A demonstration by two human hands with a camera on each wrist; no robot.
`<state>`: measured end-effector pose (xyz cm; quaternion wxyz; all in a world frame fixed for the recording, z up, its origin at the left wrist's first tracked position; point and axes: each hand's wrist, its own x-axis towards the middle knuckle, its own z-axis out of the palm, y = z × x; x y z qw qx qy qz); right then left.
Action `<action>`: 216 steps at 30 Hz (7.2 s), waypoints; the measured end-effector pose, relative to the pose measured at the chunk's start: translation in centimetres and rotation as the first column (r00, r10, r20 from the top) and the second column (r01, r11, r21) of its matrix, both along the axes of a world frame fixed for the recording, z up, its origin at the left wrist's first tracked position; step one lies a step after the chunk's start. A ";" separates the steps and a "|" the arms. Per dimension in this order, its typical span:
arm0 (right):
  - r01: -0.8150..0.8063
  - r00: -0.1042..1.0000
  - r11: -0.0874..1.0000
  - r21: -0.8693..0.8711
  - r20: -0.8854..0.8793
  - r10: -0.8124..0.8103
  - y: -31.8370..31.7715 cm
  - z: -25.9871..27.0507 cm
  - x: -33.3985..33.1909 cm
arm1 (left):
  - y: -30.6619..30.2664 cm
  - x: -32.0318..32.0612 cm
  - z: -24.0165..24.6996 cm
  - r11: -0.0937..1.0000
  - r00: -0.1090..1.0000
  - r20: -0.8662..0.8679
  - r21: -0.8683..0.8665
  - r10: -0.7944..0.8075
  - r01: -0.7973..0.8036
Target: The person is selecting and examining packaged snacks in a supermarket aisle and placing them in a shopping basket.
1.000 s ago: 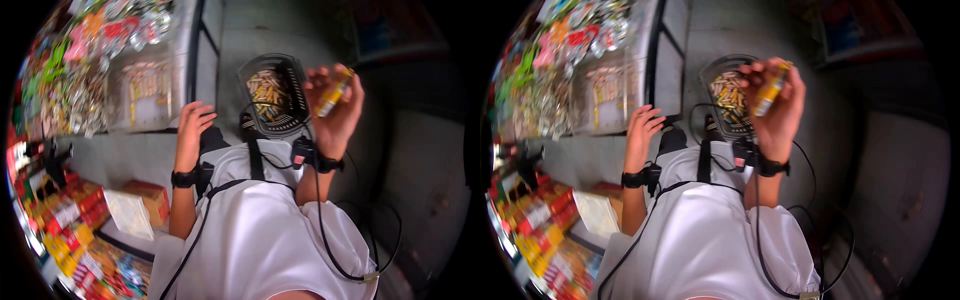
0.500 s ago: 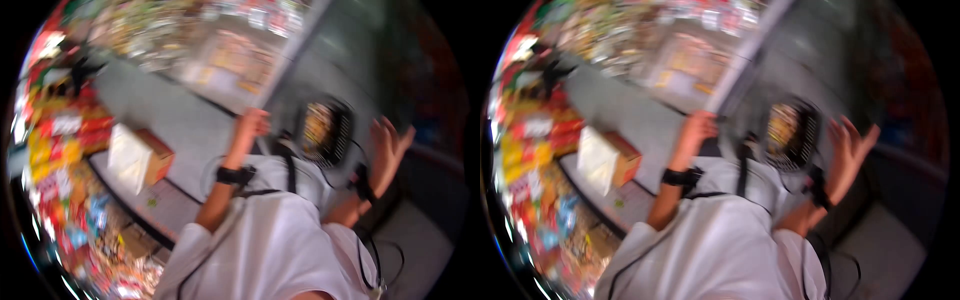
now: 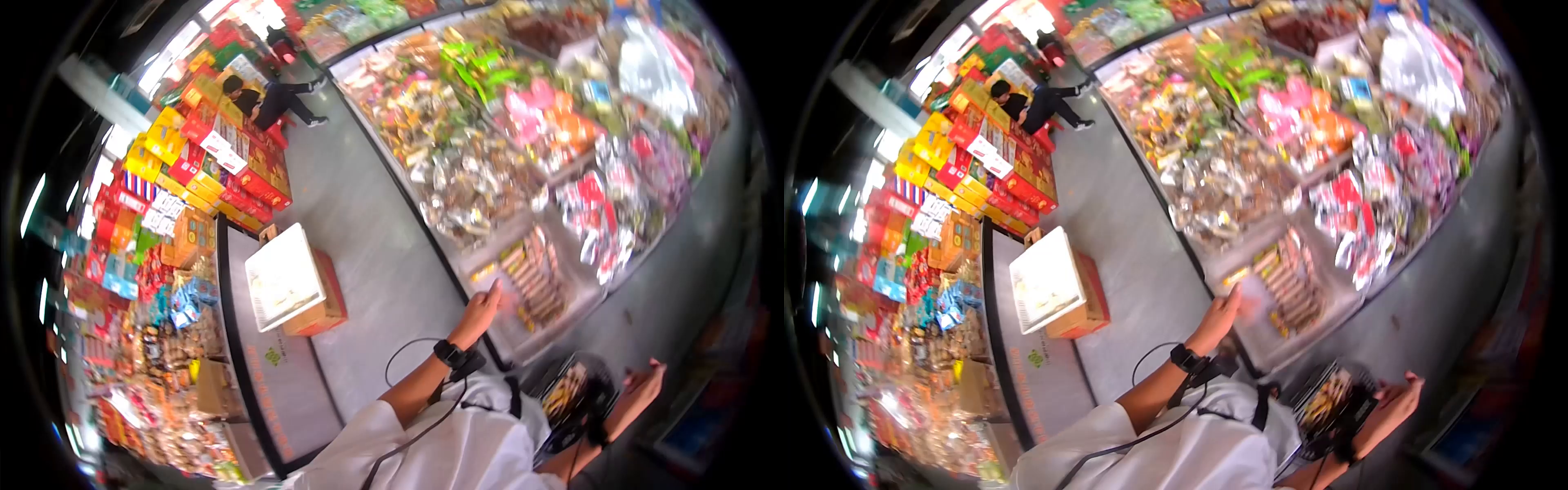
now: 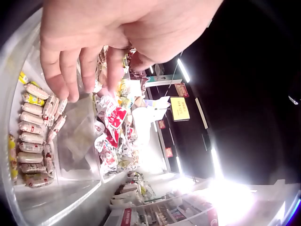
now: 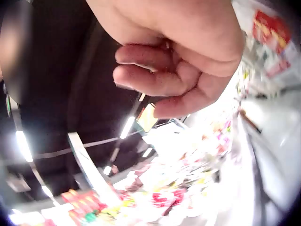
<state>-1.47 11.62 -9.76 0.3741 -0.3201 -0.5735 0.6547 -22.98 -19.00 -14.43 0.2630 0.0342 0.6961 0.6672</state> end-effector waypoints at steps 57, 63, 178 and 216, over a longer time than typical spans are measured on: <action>-0.632 0.181 -0.774 0.051 0.980 -0.083 -6.1 -13.2 -28.8 | -19.2 4.1 -9.2 0.704 0.675 0.326 0.039 0.662 -0.709; -0.543 0.363 -0.778 0.317 0.924 0.123 -5.3 -16.2 -27.7 | -18.4 5.6 -9.4 0.666 0.616 0.417 0.032 0.669 -0.745; 0.028 0.984 0.933 -0.359 -0.157 -0.090 -2.7 3.9 15.4 | 21.1 21.7 8.8 0.676 0.556 0.410 0.586 -0.723 0.447; 0.387 0.847 0.848 -0.363 -0.225 -0.482 2.0 3.4 26.9 | 29.7 28.5 10.4 0.548 0.569 0.096 0.436 -0.817 0.714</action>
